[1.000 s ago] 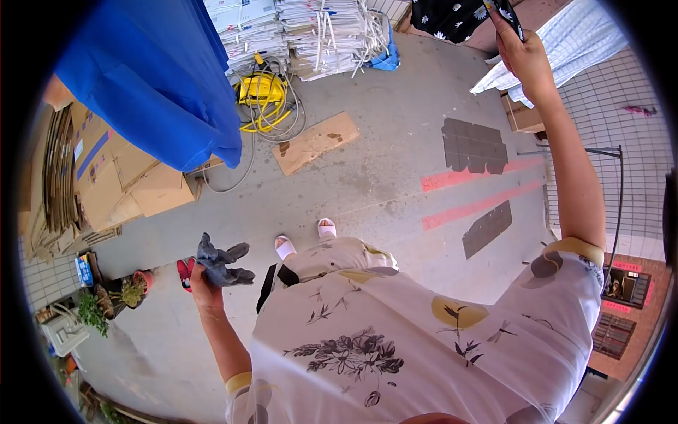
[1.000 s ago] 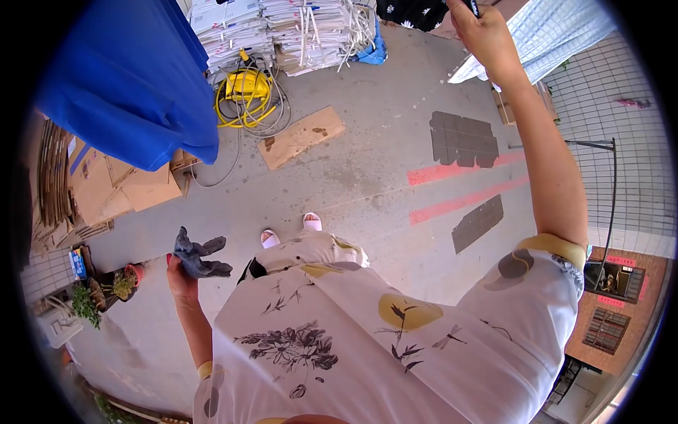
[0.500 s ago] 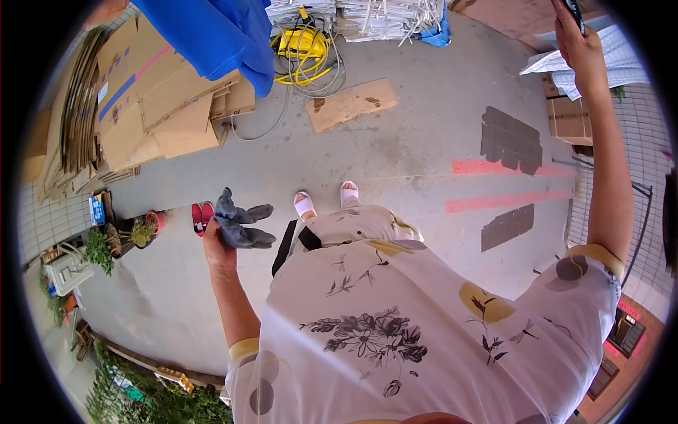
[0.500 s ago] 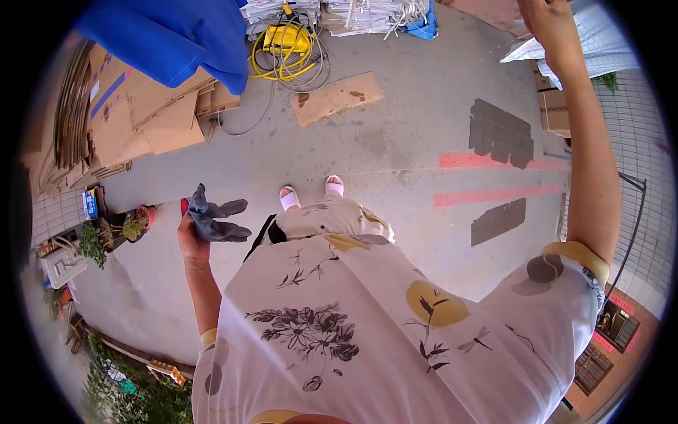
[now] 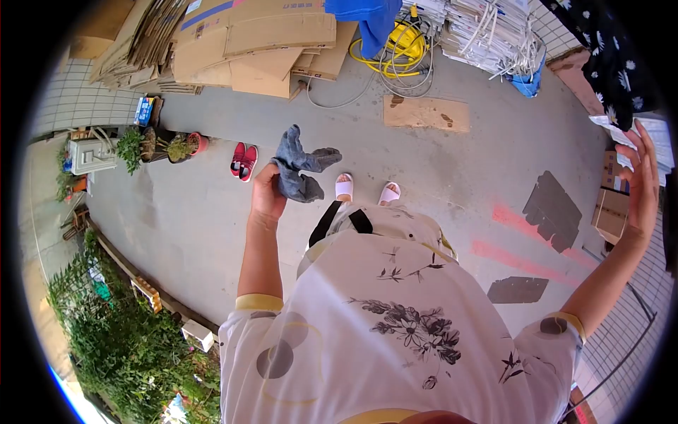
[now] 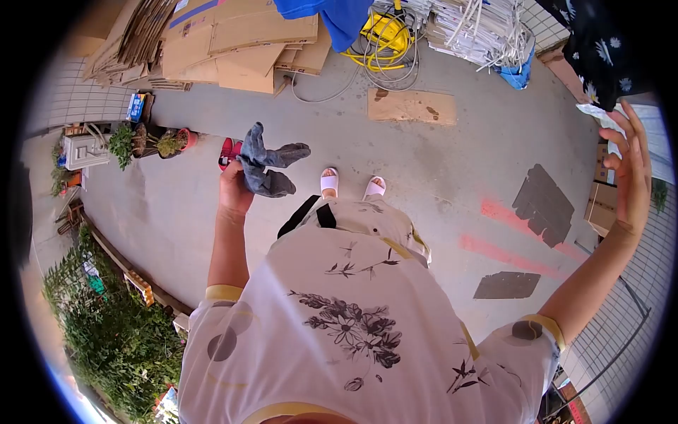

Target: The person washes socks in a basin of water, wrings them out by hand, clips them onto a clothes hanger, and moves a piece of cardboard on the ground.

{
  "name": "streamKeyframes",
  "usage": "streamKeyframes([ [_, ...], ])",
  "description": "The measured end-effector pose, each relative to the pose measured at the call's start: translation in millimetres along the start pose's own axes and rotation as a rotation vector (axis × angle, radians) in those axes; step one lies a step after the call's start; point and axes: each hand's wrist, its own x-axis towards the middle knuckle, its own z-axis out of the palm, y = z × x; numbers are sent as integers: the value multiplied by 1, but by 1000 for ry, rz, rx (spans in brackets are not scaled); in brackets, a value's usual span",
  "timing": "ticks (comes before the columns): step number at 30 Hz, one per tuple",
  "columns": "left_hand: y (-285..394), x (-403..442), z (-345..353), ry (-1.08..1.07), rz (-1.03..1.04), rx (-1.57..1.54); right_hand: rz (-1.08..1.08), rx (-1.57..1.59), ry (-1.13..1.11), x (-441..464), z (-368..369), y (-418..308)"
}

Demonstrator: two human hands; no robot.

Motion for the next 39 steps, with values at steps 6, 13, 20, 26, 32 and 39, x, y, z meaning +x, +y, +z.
streamKeyframes([
  [6,1,-3,35,-40,25,153,664,-11,1,-95,119,220],
  [13,8,-7,92,-77,43,153,529,351,-454,-44,327,63],
  [20,19,-14,125,-194,137,444,382,526,-366,-1,399,-7],
  [26,42,16,99,-296,182,372,270,658,-98,27,426,-29],
  [32,124,66,42,-399,315,324,-117,164,-99,70,452,-78],
  [39,255,94,27,-656,159,50,-22,330,-43,135,494,-141],
])
